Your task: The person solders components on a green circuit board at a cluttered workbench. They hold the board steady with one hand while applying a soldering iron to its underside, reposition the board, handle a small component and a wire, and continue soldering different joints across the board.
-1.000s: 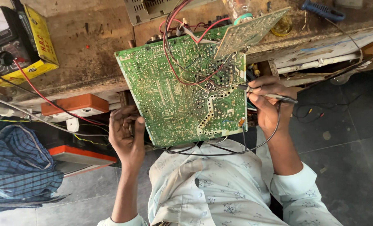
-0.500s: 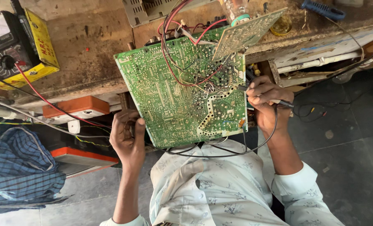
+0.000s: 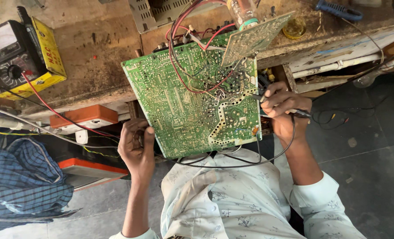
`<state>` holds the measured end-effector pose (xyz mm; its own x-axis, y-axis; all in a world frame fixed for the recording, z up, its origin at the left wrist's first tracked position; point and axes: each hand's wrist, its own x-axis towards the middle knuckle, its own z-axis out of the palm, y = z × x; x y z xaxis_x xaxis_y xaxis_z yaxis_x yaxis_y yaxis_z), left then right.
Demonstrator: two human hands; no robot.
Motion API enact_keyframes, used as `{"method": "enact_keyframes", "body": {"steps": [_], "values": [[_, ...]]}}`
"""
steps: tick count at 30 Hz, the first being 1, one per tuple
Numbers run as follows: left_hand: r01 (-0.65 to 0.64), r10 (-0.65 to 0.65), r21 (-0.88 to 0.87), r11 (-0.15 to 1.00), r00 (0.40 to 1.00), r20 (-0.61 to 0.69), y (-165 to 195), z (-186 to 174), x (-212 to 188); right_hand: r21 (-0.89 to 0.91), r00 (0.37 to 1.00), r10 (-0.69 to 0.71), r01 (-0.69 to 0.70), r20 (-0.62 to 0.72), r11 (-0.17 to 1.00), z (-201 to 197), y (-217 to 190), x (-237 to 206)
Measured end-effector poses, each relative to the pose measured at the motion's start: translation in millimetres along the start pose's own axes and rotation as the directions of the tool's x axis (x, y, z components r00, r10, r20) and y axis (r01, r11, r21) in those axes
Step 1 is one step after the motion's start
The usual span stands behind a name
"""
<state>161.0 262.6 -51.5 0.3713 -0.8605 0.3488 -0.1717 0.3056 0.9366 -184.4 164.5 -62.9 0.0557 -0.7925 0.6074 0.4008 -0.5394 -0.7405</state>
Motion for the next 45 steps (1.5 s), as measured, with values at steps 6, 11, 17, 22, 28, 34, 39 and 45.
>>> {"method": "enact_keyframes", "body": {"steps": [6, 11, 17, 22, 28, 34, 39, 45], "values": [[0.01, -0.01, 0.016, 1.0, 1.0, 0.0, -1.7, -0.3, -0.2, -0.027, 0.998, 0.033, -0.034, -0.044, 0.999, 1.8, 2.1, -2.5], [0.039, -0.039, 0.008, 0.999, 0.999, -0.014, -3.0, 0.4, -0.4, 0.003, 0.997, 0.016, -0.016, -0.07, 1.0, 0.6, 2.8, -3.5], [0.047, -0.047, 0.003, 0.999, 0.999, -0.007, -4.4, 0.1, -0.6, 0.028, 0.99, 0.066, -0.063, -0.122, 0.998, 1.4, 2.9, -6.4], [0.026, -0.026, -0.014, 1.0, 1.0, -0.002, -5.3, 0.5, -0.3, 0.05, 0.973, 0.135, -0.128, -0.189, 0.991, 2.6, 2.5, -5.4], [0.014, -0.014, 0.015, 1.0, 1.0, -0.002, -4.3, 0.8, -0.7, -0.052, 0.982, 0.071, -0.082, -0.174, 0.995, 2.9, 2.1, -3.2], [0.028, -0.028, 0.012, 1.0, 1.0, -0.004, -4.3, 1.0, -1.0, -0.088, 0.992, 0.038, -0.048, -0.118, 0.995, 4.0, 2.5, -2.6], [0.033, -0.033, 0.004, 0.999, 0.999, -0.006, -3.6, 1.4, -1.4, -0.079, 0.988, 0.062, -0.074, -0.143, 0.994, 4.2, 2.9, -3.3], [0.049, -0.049, 0.019, 0.999, 0.999, -0.009, -1.0, 2.6, -1.0, -0.055, 0.981, 0.088, -0.098, -0.17, 0.994, 3.1, 3.1, -4.5]]}}
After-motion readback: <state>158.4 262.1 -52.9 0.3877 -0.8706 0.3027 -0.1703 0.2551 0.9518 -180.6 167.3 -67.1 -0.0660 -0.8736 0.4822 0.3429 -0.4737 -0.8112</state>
